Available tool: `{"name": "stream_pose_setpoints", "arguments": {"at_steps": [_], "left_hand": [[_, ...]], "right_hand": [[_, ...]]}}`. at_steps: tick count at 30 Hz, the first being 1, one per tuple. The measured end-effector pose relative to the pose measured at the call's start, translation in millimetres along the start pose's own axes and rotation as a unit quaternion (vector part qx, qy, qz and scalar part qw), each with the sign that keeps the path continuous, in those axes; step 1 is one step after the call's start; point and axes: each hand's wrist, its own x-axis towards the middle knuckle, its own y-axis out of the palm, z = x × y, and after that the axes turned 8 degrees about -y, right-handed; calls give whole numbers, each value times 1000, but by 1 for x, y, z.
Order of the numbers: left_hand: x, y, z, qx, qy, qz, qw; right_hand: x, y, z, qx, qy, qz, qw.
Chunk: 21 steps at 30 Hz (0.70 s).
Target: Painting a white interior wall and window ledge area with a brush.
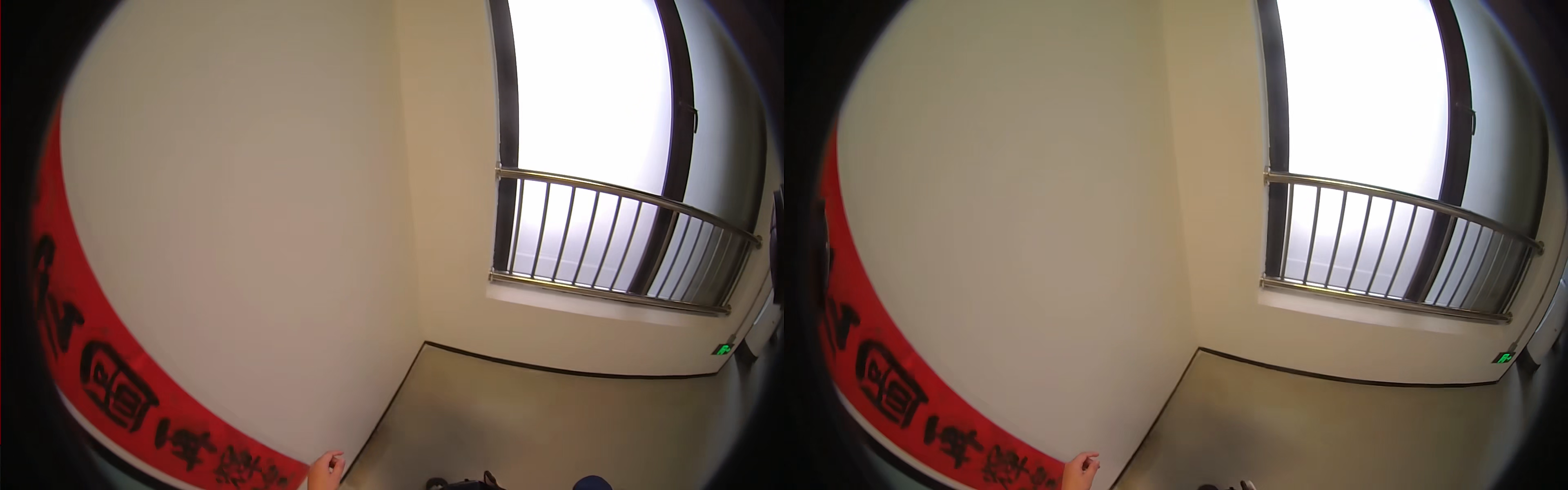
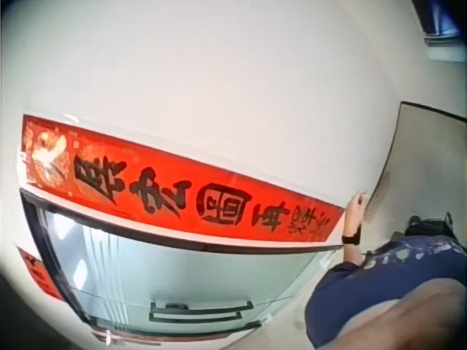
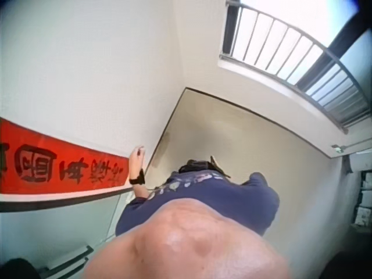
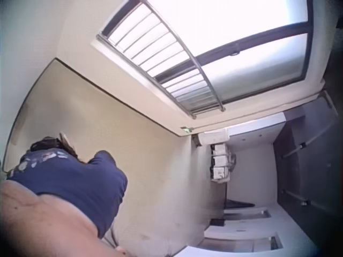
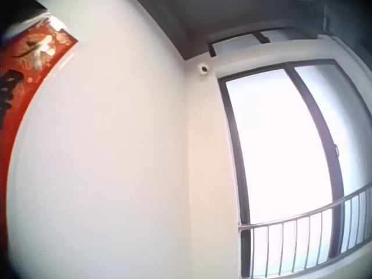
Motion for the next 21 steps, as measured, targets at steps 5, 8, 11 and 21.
{"name": "stream_pose_setpoints", "arguments": {"at_steps": [5, 8, 11, 21], "left_hand": [[89, 22, 1, 2, 16, 41, 999], [143, 37, -19, -18, 26, 74, 997], [215, 66, -13, -8, 41, 89, 995], [407, 95, -78, -23, 119, 156, 980]], "right_hand": [[40, -24, 122, 20, -99, -41, 994], [54, -31, 187, 42, -160, -59, 984], [66, -38, 222, 71, -181, -88, 977], [78, -39, 182, 236, 29, -231, 944]]}}
